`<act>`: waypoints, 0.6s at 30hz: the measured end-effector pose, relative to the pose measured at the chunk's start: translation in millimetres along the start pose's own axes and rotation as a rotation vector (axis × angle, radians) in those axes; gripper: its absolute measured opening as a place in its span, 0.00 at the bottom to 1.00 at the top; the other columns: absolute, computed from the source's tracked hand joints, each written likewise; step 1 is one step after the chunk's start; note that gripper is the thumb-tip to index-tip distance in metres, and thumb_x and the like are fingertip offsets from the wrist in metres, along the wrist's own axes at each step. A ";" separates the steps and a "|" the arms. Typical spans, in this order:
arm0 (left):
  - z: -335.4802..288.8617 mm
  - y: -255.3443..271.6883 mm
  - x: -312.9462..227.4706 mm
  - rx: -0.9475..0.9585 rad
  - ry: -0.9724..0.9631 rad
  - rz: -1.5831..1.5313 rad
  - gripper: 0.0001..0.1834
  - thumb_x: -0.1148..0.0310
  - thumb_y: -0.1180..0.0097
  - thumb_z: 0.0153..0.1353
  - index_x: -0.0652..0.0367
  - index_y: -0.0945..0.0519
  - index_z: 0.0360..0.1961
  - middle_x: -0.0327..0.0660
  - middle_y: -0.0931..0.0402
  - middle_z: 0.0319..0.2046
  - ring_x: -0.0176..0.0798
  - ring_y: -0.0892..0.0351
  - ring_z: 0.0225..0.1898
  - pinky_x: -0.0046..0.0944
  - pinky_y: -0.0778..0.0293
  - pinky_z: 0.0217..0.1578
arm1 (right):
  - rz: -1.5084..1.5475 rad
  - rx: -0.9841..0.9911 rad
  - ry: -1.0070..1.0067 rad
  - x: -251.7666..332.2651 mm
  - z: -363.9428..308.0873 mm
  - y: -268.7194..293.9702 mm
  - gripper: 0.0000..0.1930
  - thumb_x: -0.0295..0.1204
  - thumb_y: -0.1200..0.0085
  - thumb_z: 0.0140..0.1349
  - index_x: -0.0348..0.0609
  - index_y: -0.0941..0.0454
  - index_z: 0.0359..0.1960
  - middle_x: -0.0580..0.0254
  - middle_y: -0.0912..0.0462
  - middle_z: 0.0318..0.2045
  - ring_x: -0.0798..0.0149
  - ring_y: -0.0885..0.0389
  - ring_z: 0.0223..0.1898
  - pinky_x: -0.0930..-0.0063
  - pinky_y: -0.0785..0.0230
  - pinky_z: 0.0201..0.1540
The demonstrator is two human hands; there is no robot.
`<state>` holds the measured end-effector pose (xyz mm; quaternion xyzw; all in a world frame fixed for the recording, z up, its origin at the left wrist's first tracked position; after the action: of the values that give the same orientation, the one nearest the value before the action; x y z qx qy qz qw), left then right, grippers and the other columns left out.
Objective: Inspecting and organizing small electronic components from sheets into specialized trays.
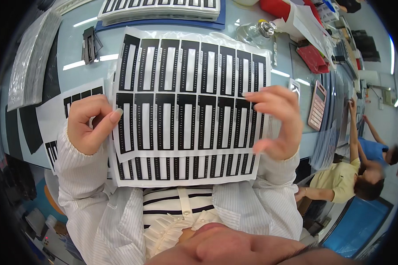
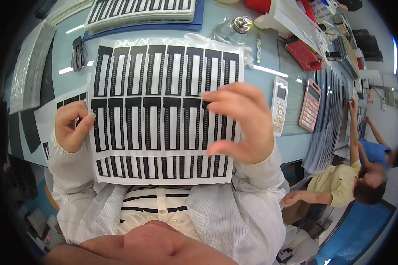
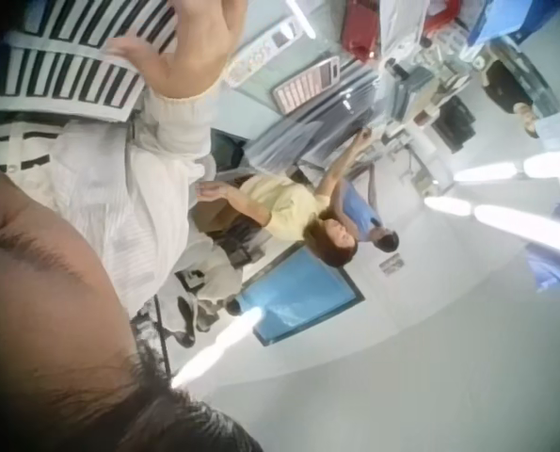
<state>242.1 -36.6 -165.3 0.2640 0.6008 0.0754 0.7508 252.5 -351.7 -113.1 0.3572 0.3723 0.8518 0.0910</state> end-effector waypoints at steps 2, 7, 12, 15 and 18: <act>0.6 -0.2 0.1 0.002 -0.009 -0.006 0.12 0.72 0.43 0.54 0.64 0.27 0.17 0.36 0.33 0.14 0.29 0.40 0.15 0.29 0.46 0.18 | 0.051 0.133 0.005 7.7 4.9 -14.4 0.31 0.54 0.40 0.47 0.40 0.27 0.42 0.53 0.21 0.47 0.52 0.28 0.51 0.61 0.40 0.55; 1.0 -0.5 -0.7 0.018 -0.011 -0.003 0.11 0.72 0.42 0.53 0.64 0.27 0.17 0.36 0.34 0.13 0.28 0.41 0.14 0.30 0.47 0.17 | -0.064 0.329 0.072 14.6 14.5 -29.6 0.33 0.62 0.53 0.53 0.41 0.29 0.42 0.55 0.23 0.52 0.48 0.33 0.59 0.52 0.49 0.61; 1.9 -0.9 -2.8 0.021 -0.027 0.015 0.11 0.72 0.43 0.53 0.64 0.27 0.17 0.37 0.34 0.13 0.29 0.40 0.14 0.30 0.47 0.17 | -0.087 0.388 0.100 15.2 16.2 -42.4 0.33 0.63 0.58 0.55 0.41 0.29 0.39 0.57 0.24 0.52 0.48 0.35 0.61 0.49 0.56 0.65; 1.6 -0.8 -3.3 0.021 -0.024 0.030 0.11 0.72 0.42 0.53 0.63 0.27 0.17 0.37 0.33 0.13 0.30 0.40 0.14 0.30 0.46 0.17 | -0.123 0.444 0.086 13.0 14.0 -47.0 0.32 0.61 0.57 0.56 0.40 0.29 0.39 0.56 0.22 0.50 0.48 0.34 0.60 0.47 0.56 0.65; 1.8 -0.4 -3.8 0.020 -0.032 0.039 0.11 0.72 0.42 0.53 0.63 0.27 0.17 0.37 0.33 0.13 0.30 0.39 0.14 0.30 0.46 0.17 | -0.030 0.372 0.123 13.7 14.2 -42.4 0.30 0.60 0.55 0.56 0.39 0.27 0.35 0.55 0.20 0.43 0.47 0.29 0.56 0.46 0.51 0.62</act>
<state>242.7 -39.1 -162.0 0.2846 0.5840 0.0797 0.7560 247.4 -308.0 -128.7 0.3095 0.5332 0.7872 0.0132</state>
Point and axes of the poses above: each hand's wrist, its own z-axis towards the middle knuckle, its own y-axis out of the back of the hand, x = y × z, the point moved 6 cm from there along z, towards the middle knuckle
